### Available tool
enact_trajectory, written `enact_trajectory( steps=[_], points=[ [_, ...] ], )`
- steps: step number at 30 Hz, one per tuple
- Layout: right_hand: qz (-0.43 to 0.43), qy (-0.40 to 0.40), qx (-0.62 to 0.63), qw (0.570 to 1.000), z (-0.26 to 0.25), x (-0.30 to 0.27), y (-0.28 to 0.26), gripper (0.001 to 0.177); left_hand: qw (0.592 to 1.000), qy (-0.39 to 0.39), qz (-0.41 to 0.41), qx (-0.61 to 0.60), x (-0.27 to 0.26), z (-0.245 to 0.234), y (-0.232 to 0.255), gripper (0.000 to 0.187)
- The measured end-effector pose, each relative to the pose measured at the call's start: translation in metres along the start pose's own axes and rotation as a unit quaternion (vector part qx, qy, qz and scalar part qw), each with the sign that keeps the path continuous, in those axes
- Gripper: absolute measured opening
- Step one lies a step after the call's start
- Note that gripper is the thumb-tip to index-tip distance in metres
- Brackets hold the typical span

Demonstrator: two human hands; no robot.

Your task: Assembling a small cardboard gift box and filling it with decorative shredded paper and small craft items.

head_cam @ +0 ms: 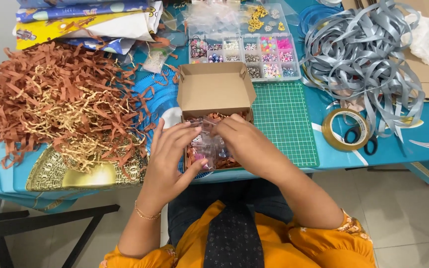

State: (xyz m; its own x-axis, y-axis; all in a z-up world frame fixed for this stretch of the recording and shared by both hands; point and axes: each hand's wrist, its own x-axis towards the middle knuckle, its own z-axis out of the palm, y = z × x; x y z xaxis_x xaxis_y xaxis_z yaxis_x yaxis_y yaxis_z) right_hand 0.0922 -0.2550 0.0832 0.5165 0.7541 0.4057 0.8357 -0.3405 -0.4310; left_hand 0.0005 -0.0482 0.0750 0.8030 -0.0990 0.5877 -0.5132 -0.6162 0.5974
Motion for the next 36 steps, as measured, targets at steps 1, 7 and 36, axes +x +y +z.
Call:
enact_trajectory(
  steps=[1, 7, 36],
  points=[
    [0.006, 0.008, -0.062, 0.998, 0.007, 0.001, 0.007, 0.026, 1.000, -0.017, 0.001, 0.019, 0.003, 0.001, 0.001, 0.052],
    [0.008, 0.035, -0.159, 0.987, 0.013, 0.007, 0.029, 0.021, 0.983, -0.113, 0.049, 0.139, 0.008, 0.022, 0.001, 0.029],
    [0.221, -0.038, -0.168, 0.960, 0.010, -0.027, 0.088, 0.048, 0.942, -0.013, -0.288, -0.170, 0.046, 0.012, -0.021, 0.079]
  ],
)
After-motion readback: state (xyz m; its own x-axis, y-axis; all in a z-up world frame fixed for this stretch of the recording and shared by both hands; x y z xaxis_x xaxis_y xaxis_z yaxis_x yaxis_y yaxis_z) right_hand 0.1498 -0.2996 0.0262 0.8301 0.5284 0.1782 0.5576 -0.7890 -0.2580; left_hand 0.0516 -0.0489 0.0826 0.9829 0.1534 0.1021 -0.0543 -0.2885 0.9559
